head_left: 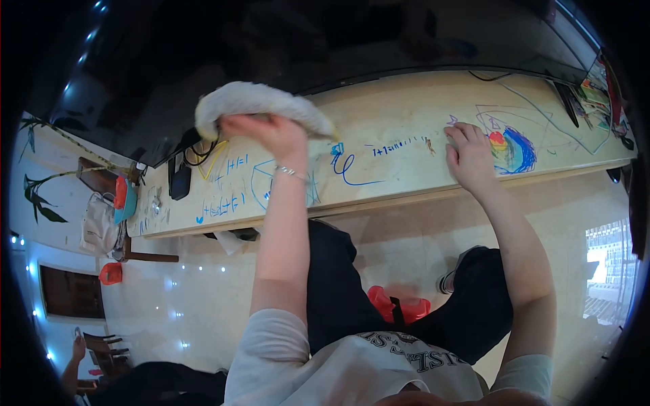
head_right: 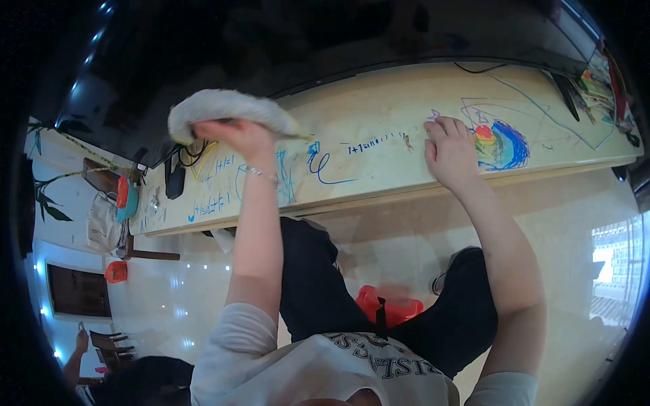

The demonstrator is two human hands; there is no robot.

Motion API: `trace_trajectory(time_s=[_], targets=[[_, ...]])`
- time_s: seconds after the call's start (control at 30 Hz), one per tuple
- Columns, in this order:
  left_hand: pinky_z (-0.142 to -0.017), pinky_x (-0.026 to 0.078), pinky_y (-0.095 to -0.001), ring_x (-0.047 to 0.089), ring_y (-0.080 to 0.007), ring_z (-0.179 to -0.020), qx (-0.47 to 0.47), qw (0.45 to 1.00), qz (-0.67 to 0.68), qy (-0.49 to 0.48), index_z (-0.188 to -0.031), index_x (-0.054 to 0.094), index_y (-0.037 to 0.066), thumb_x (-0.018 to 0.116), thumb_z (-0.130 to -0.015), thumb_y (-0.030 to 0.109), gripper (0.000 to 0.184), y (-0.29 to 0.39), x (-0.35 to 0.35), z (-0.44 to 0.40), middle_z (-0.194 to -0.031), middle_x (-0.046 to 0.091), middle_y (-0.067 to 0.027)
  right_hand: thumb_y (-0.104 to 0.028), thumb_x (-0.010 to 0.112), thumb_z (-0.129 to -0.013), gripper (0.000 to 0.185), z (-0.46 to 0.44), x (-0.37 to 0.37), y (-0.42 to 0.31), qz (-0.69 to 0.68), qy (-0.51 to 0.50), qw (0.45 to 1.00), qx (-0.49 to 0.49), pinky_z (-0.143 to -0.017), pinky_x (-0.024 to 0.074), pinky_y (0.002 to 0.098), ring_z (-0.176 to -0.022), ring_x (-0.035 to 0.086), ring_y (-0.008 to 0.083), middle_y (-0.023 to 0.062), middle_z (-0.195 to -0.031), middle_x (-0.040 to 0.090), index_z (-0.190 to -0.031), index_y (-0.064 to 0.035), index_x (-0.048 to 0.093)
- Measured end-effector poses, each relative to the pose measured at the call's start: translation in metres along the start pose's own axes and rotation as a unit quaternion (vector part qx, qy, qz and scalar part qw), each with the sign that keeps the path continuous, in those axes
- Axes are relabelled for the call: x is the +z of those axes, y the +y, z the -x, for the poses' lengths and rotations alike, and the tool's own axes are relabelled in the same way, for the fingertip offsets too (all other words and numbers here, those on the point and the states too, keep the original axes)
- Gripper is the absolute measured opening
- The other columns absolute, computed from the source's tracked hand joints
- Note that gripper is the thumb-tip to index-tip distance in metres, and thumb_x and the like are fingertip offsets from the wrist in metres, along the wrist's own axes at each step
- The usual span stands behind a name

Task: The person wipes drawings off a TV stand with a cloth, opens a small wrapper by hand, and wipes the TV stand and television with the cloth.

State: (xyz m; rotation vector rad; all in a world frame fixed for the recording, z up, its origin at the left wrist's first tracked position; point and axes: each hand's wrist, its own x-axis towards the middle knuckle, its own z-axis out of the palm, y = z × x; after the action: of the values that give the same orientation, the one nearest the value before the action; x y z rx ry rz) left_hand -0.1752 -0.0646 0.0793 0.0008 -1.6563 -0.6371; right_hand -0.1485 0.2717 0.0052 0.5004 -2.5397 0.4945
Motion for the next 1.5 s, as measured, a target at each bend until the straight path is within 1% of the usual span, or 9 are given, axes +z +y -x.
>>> trace_trajectory(time_s=[0.33, 0.37, 0.7, 1.07, 1.13, 1.2, 1.33, 1.37, 1.5], targets=[[-0.081, 0.05, -0.0308, 0.056, -0.018, -0.098, -0.346, 0.905, 0.248, -0.008, -0.132, 0.037, 0.003, 0.057, -0.093, 0.011, 0.044, -0.063, 0.013, -0.008, -0.119, 0.049, -0.0131, -0.014, 0.061, -0.079, 0.03, 0.003, 0.004, 0.001, 0.008, 0.017, 1.0, 0.008, -0.097, 0.0408, 0.0413, -0.111, 0.052, 0.0293, 0.0117, -0.114, 0.058, -0.108, -0.0066, 0.062], [-0.1, 0.037, -0.0371, 0.049, -0.0294, -0.113, -0.303, 0.927, 0.219, -0.007, -0.13, 0.037, -0.003, 0.052, -0.095, 0.009, 0.04, -0.064, 0.029, -0.001, -0.124, 0.045, -0.0202, -0.014, 0.061, -0.079, 0.03, 0.004, 0.004, 0.001, 0.006, 0.016, 1.0, 0.01, -0.097, 0.0407, 0.0412, -0.111, 0.052, 0.0291, 0.0117, -0.114, 0.058, -0.108, -0.0067, 0.062], [-0.098, 0.035, -0.0487, 0.047, -0.0405, -0.108, 0.204, 0.92, -0.03, -0.332, -0.116, 0.05, -0.002, 0.067, -0.075, 0.018, 0.049, 0.073, 0.124, 0.072, -0.115, 0.05, -0.0208, -0.015, 0.061, -0.08, 0.029, 0.003, -0.002, 0.001, -0.025, 0.001, 0.999, 0.034, -0.099, 0.0385, 0.0406, -0.113, 0.05, 0.0288, 0.0116, -0.117, 0.057, -0.107, -0.0068, 0.062], [-0.088, 0.04, -0.0486, 0.053, -0.0401, -0.1, 0.199, 0.958, -0.175, -0.107, -0.105, 0.061, -0.001, 0.054, -0.083, 0.019, 0.031, -0.021, 0.073, -0.027, -0.107, 0.061, -0.0203, -0.018, 0.062, -0.081, 0.032, 0.005, -0.002, 0.006, -0.043, 0.0, 0.999, 0.027, -0.102, 0.0362, 0.041, -0.116, 0.048, 0.0282, 0.0121, -0.118, 0.056, -0.111, -0.005, 0.061], [-0.089, 0.04, -0.0507, 0.052, -0.0456, -0.101, -0.023, 0.984, -0.155, -0.086, -0.106, 0.057, -0.009, 0.054, -0.087, 0.019, 0.035, -0.038, 0.064, -0.043, -0.103, 0.059, -0.0274, -0.019, 0.061, -0.081, 0.032, 0.004, -0.003, 0.005, -0.033, -0.004, 0.999, 0.027, -0.102, 0.036, 0.0414, -0.116, 0.048, 0.0282, 0.0128, -0.119, 0.056, -0.11, -0.0047, 0.061], [-0.09, 0.04, -0.0506, 0.052, -0.0461, -0.1, -0.014, 0.993, -0.118, -0.024, -0.108, 0.055, -0.011, 0.054, -0.086, 0.014, 0.033, -0.037, 0.065, -0.048, -0.107, 0.057, -0.0306, -0.019, 0.06, -0.081, 0.031, 0.004, -0.003, 0.004, -0.026, -0.006, 0.999, 0.027, -0.102, 0.0359, 0.0416, -0.116, 0.048, 0.0282, 0.0132, -0.119, 0.056, -0.109, -0.0045, 0.061], [-0.096, 0.039, -0.0458, 0.053, -0.0382, -0.107, 0.013, 0.99, -0.075, -0.117, -0.113, 0.054, -0.008, 0.058, -0.082, 0.007, 0.035, 0.006, 0.088, -0.006, -0.112, 0.057, -0.0246, -0.019, 0.06, -0.082, 0.031, 0.003, -0.003, 0.004, -0.018, -0.004, 1.0, 0.023, -0.102, 0.0355, 0.0416, -0.116, 0.048, 0.0283, 0.0134, -0.12, 0.056, -0.108, -0.0046, 0.061], [-0.098, 0.035, -0.0471, 0.051, -0.0376, -0.107, 0.165, 0.952, -0.239, -0.093, -0.111, 0.057, -0.005, 0.062, -0.081, 0.014, 0.036, -0.014, 0.104, 0.013, -0.112, 0.056, -0.021, -0.019, 0.059, -0.082, 0.031, 0.004, -0.002, 0.004, -0.017, -0.006, 1.0, 0.023, -0.102, 0.0354, 0.0415, -0.116, 0.048, 0.0283, 0.0134, -0.12, 0.055, -0.109, -0.0047, 0.061], [-0.096, 0.034, -0.0483, 0.047, -0.0372, -0.109, 0.219, 0.897, -0.285, -0.258, -0.113, 0.059, 0.002, 0.066, -0.078, 0.034, 0.048, -0.013, 0.123, 0.047, -0.114, 0.054, -0.0167, -0.019, 0.059, -0.082, 0.03, 0.004, -0.002, 0.006, -0.027, -0.006, 0.999, 0.024, -0.102, 0.0355, 0.0412, -0.116, 0.048, 0.0282, 0.013, -0.121, 0.055, -0.108, -0.0048, 0.061]])
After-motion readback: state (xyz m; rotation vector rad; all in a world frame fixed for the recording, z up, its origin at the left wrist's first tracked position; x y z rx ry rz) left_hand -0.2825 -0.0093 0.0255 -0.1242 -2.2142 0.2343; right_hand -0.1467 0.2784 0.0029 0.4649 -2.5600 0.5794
